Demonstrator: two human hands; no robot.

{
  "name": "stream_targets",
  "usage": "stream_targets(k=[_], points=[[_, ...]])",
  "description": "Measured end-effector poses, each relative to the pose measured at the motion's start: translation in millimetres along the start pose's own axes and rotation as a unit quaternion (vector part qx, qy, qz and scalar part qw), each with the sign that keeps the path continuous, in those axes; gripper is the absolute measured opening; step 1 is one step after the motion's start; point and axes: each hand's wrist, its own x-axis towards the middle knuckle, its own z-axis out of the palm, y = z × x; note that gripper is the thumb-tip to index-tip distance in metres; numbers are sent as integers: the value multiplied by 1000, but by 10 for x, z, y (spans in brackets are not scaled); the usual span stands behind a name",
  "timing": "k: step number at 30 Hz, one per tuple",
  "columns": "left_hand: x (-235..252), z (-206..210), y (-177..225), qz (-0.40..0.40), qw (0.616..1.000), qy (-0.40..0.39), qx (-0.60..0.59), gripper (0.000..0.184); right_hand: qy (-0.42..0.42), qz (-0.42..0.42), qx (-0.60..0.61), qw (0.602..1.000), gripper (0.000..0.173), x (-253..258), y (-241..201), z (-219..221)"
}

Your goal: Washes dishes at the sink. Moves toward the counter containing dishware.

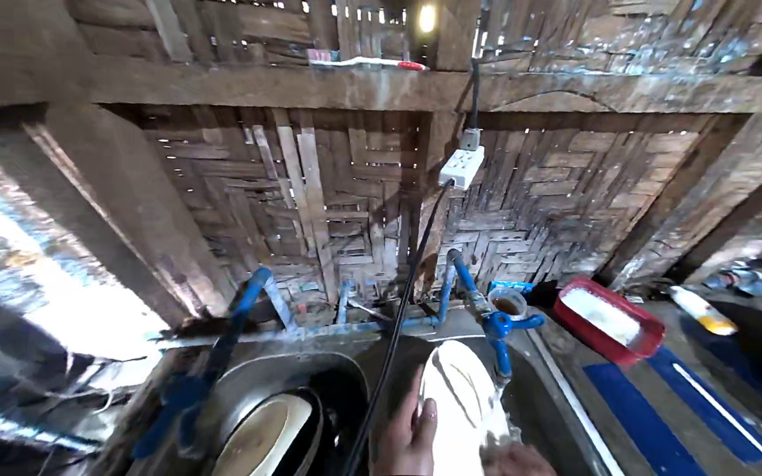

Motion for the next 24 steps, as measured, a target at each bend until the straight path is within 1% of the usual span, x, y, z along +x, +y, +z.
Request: stream_targets(k=[1, 2, 3, 4, 5, 6, 7, 8, 10, 11, 12, 13, 14, 15, 16, 17, 18, 19, 20, 21, 22, 24], points=[[-23, 52, 7, -1, 999, -31, 9, 53, 38, 65, -46, 996, 27, 102, 77, -44], [-48, 123, 29, -1, 998, -60, 11, 54, 108, 116, -53, 986, 26, 257, 88, -81], [-72, 212, 58, -5, 997, -82, 7, 56, 195, 138, -35, 970, 24, 451, 36, -107], [-83, 304, 78, -14, 995, -99, 0, 56, 272, 127, 0, 954, 25, 641, -100, -113], [-72, 382, 73, -20, 995, -99, -1, 56, 319, 95, 51, 942, 26, 789, -301, -75], [-31, 425, 37, -24, 996, -84, 4, 55, 326, 60, 108, 937, 26, 862, -521, 16], [42, 421, -24, -27, 998, -64, 12, 53, 304, 18, 168, 937, 26, 838, -731, 118], [136, 376, -106, -24, 998, -43, 25, 51, 260, -23, 216, 941, 25, 743, -881, 200], [297, 190, -186, -11, 999, -10, 48, 48, 152, -82, 237, 956, 24, 438, -948, 294], [343, 86, -189, 3, 998, 13, 61, 47, 111, -89, 220, 965, 25, 270, -890, 325], [358, -5, -178, 13, 997, 28, 65, 46, 85, -75, 182, 977, 24, 121, -756, 350], [343, -58, -164, 22, 998, 31, 58, 46, 68, -42, 119, 990, 24, 28, -556, 342], [293, -70, -138, 25, 998, 21, 45, 46, 55, 9, 45, 997, 24, 23, -346, 282], [225, -37, -112, 23, 999, 8, 36, 46, 44, 70, -18, 996, 26, 118, -169, 174], [142, 31, -82, 18, 999, -4, 30, 46, 57, 127, -47, 989, 27, 289, -67, 46], [58, 122, -51, 10, 999, -16, 26, 46, 107, 161, -45, 980, 29, 480, -78, -75], [-3, 229, -24, 5, 999, -23, 22, 46, 183, 155, -29, 970, 28, 666, -179, -158], [-34, 329, -3, 1, 999, -27, 17, 46, 248, 118, 3, 962, 29, 818, -351, -181], [-40, 407, -5, 2, 1000, -20, 12, 47, 276, 65, 45, 958, 30, 890, -542, -121], [-18, 451, -30, 8, 1000, 2, 10, 46, 270, 4, 88, 959, 31, 863, -728, -18], [22, 449, -67, 16, 1000, 23, 7, 46, 237, -60, 123, 962, 32, 749, -866, 88], [89, 383, -106, 16, 997, 77, -7, 47, 141, -169, 154, 963, 31, 419, -878, 210]])
